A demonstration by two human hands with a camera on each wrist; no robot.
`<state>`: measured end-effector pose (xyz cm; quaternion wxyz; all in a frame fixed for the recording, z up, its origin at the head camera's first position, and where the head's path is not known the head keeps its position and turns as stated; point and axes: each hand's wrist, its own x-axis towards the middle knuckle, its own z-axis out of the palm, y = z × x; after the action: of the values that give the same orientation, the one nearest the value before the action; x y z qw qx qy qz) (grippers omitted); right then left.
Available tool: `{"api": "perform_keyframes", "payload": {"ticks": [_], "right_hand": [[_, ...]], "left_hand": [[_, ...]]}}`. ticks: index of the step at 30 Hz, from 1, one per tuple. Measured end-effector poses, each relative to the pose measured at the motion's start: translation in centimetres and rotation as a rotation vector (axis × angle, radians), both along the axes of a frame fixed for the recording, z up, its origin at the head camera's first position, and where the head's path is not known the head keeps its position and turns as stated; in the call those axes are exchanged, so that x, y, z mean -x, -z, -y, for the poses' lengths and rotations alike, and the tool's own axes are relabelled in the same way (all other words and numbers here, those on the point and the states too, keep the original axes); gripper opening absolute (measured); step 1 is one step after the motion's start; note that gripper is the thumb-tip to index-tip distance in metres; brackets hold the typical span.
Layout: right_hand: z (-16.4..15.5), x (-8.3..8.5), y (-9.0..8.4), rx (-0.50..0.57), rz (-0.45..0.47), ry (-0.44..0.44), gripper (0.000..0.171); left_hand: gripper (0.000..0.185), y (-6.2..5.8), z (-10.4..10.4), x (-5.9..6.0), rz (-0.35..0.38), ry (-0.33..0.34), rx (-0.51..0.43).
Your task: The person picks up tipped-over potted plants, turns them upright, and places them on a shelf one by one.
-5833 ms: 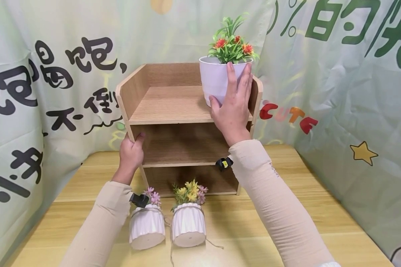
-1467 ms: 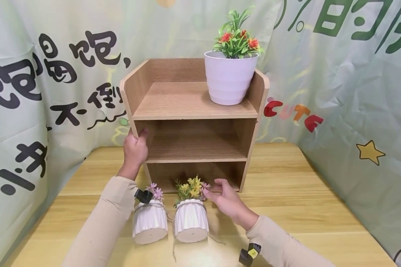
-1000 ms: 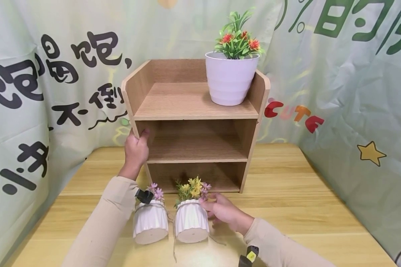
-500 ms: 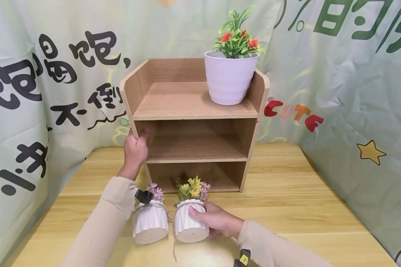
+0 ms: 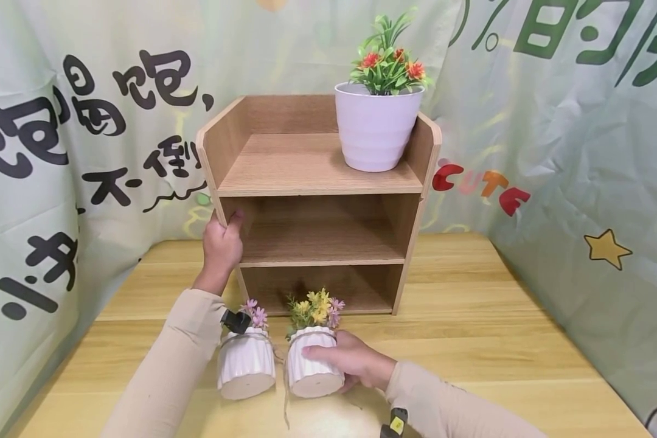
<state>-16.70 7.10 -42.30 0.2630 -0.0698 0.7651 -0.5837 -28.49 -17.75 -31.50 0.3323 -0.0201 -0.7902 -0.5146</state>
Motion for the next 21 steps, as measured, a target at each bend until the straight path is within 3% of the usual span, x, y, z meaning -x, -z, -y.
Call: {"api": "perform_keyframes", "payload": {"ticks": [21], "right_hand": [[-0.18,-0.77,-0.09,0.041,-0.051,-0.013,0.038]], "left_hand": [[0.037,-0.12,-0.03,-0.28,-0.004,0.018,-0.011]]}}
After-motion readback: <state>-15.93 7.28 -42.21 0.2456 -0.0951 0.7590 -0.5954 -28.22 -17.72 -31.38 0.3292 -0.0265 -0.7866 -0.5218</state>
